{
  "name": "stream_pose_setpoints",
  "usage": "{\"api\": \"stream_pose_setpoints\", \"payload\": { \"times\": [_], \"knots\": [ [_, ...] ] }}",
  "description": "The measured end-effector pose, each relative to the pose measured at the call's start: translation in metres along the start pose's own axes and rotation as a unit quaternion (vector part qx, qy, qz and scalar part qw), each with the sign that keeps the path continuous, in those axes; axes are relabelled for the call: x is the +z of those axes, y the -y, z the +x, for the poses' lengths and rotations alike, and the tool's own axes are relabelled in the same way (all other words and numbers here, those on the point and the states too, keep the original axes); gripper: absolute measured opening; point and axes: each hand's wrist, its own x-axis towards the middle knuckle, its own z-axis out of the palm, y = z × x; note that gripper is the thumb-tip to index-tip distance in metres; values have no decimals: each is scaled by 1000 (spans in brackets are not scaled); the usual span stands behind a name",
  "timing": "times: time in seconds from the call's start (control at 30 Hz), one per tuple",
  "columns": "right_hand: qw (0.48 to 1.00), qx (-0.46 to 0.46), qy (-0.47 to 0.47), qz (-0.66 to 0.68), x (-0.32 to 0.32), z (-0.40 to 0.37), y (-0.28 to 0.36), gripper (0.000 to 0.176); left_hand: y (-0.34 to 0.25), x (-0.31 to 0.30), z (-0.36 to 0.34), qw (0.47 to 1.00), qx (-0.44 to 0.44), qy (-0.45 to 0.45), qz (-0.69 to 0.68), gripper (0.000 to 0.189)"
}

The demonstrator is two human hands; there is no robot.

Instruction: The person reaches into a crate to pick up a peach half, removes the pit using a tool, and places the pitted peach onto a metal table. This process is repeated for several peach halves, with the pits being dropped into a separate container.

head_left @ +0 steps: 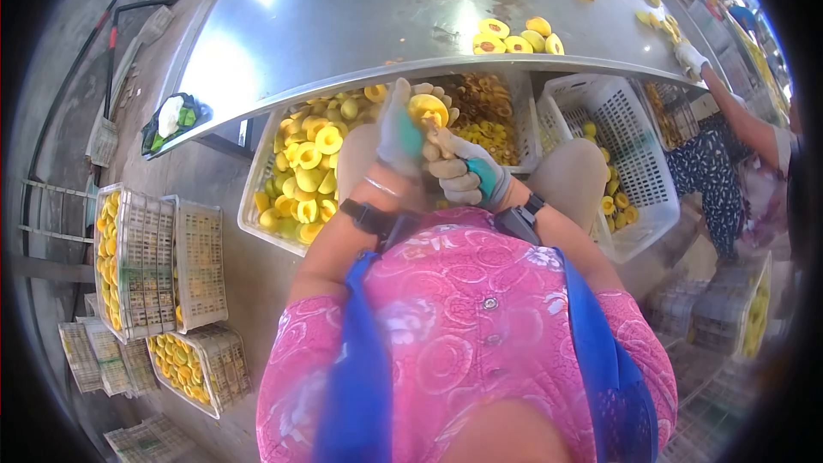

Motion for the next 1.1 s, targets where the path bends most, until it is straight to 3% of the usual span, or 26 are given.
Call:
{"api": "stream_pose_setpoints", "payload": {
  "times": [0.13,0.23,0.27,0.3,0.37,0.4,0.47,0.57,0.6,0.67,0.8,0.9,0.97,1.1],
  "knots": [
    [999,-31,18,-16,10,-6,8,37,-24,-11,2,998,31,17,-48,42],
    [973,-60,-116,-188,5,-15,18,36,-78,-43,-4,998,56,10,-9,40],
    [924,-80,-205,-312,6,-17,22,32,-99,-62,-8,988,103,11,119,39],
    [873,-98,-266,-398,5,-17,24,34,-119,-81,-12,959,149,12,243,37],
    [733,-125,-377,-552,-1,-18,28,37,-152,-121,-15,867,235,-140,416,36],
    [629,-176,-377,-657,-26,-16,31,36,-155,-123,-18,792,277,-170,517,35],
    [544,-185,-384,-723,-37,-15,37,35,-163,-118,-25,594,348,-223,690,33],
    [455,-205,-370,-784,-42,-10,40,35,-124,-54,-31,797,218,-135,546,34],
    [430,-214,-363,-799,-42,-9,42,35,-108,-60,-18,762,233,-41,603,32],
    [413,-181,-365,-814,-27,-7,44,36,-70,-47,-2,763,195,73,612,30],
    [368,-144,-369,-842,-9,-11,49,38,-13,-4,20,888,28,90,450,28],
    [335,-95,-409,-843,-12,-21,60,38,-4,2,28,881,49,83,463,31],
    [352,-85,-461,-810,-18,-31,67,38,-2,4,32,845,48,55,530,32],
    [413,-149,-488,-754,-46,-53,74,38,-2,13,60,707,151,64,688,35]
  ]
}}
